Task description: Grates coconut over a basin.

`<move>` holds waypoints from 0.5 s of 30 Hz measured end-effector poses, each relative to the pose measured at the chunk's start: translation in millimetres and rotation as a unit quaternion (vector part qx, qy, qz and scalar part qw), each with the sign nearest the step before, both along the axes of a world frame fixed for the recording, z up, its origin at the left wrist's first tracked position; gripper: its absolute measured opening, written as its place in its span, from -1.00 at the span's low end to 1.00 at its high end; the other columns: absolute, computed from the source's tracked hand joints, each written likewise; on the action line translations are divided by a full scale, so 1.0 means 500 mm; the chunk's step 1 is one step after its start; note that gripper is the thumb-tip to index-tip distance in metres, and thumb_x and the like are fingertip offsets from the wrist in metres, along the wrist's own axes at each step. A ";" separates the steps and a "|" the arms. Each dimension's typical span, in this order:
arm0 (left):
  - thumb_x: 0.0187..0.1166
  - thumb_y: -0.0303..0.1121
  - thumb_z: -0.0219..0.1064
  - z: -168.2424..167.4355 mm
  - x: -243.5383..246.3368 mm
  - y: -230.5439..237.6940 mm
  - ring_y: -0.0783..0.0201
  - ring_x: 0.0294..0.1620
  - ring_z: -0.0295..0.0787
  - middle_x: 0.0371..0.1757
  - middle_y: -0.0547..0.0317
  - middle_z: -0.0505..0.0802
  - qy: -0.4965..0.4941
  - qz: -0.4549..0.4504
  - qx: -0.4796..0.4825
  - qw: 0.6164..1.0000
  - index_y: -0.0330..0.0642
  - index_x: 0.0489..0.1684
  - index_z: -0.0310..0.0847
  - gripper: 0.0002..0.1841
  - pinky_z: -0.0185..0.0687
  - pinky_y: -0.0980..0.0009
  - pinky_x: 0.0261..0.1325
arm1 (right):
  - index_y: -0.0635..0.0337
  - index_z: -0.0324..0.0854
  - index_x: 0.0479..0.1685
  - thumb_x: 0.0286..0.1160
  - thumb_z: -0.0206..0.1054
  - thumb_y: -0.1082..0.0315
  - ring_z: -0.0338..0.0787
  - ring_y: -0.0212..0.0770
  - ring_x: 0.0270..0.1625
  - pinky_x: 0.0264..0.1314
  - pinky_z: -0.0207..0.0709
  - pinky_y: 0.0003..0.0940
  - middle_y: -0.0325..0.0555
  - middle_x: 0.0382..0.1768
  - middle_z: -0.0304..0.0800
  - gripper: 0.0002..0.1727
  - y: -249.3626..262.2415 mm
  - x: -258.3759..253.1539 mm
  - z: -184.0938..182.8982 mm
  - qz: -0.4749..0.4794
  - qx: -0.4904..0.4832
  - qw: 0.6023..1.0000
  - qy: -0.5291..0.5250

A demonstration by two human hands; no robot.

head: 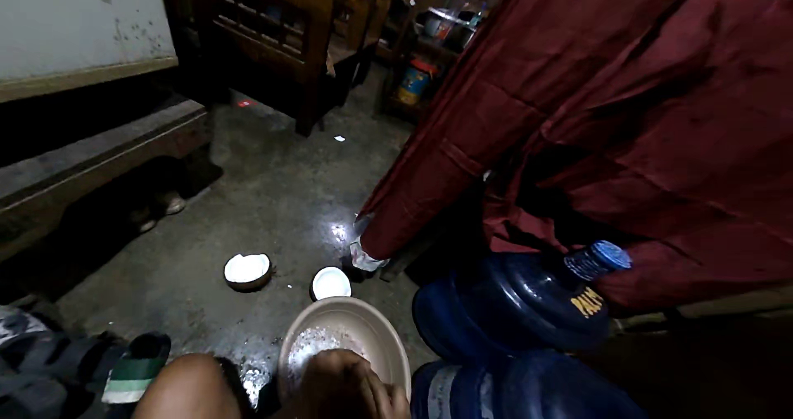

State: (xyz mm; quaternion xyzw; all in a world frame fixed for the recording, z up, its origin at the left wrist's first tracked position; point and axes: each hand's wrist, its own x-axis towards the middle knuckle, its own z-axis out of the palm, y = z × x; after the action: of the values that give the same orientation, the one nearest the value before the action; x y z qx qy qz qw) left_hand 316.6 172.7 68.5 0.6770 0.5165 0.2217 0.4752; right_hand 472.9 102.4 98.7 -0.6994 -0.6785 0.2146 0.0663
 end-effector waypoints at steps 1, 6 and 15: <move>0.76 -0.04 0.12 -0.024 0.007 0.026 0.02 0.25 0.82 0.12 -0.01 0.91 0.023 -0.013 -0.043 0.999 -0.07 0.16 0.84 -0.59 0.59 -0.10 0.41 | -0.13 0.42 0.73 0.25 0.56 0.38 0.76 0.35 0.17 0.07 0.73 0.25 0.42 0.35 0.58 -0.14 0.022 0.002 -0.023 -0.014 -0.037 0.999 0.003; 0.81 0.17 -0.01 -0.071 0.031 0.142 -0.16 0.33 0.69 0.20 -0.30 0.79 0.040 -0.024 -0.175 0.983 -0.41 0.08 0.74 -0.31 0.45 -0.18 0.46 | -0.25 0.25 0.81 0.43 0.39 0.41 0.71 0.29 0.39 0.40 0.60 0.24 0.29 0.59 0.45 -0.16 0.156 0.011 -0.041 -0.032 -0.187 0.981 -0.041; 0.76 -0.06 0.12 0.011 0.011 -0.005 0.03 0.21 0.83 0.11 0.01 0.91 0.046 -0.017 0.014 0.999 -0.06 0.12 0.84 -0.60 0.65 -0.05 0.35 | -0.03 0.52 0.65 0.18 0.56 0.47 0.76 0.36 0.16 0.01 0.75 0.22 0.41 0.28 0.61 -0.18 -0.005 0.001 -0.005 -0.006 0.029 1.000 -0.009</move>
State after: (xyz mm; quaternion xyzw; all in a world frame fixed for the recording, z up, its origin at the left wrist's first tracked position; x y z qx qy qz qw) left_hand 322.2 170.2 73.9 0.7017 0.5228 0.1891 0.4455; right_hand 473.6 100.0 96.1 -0.7034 -0.6806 0.1879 0.0822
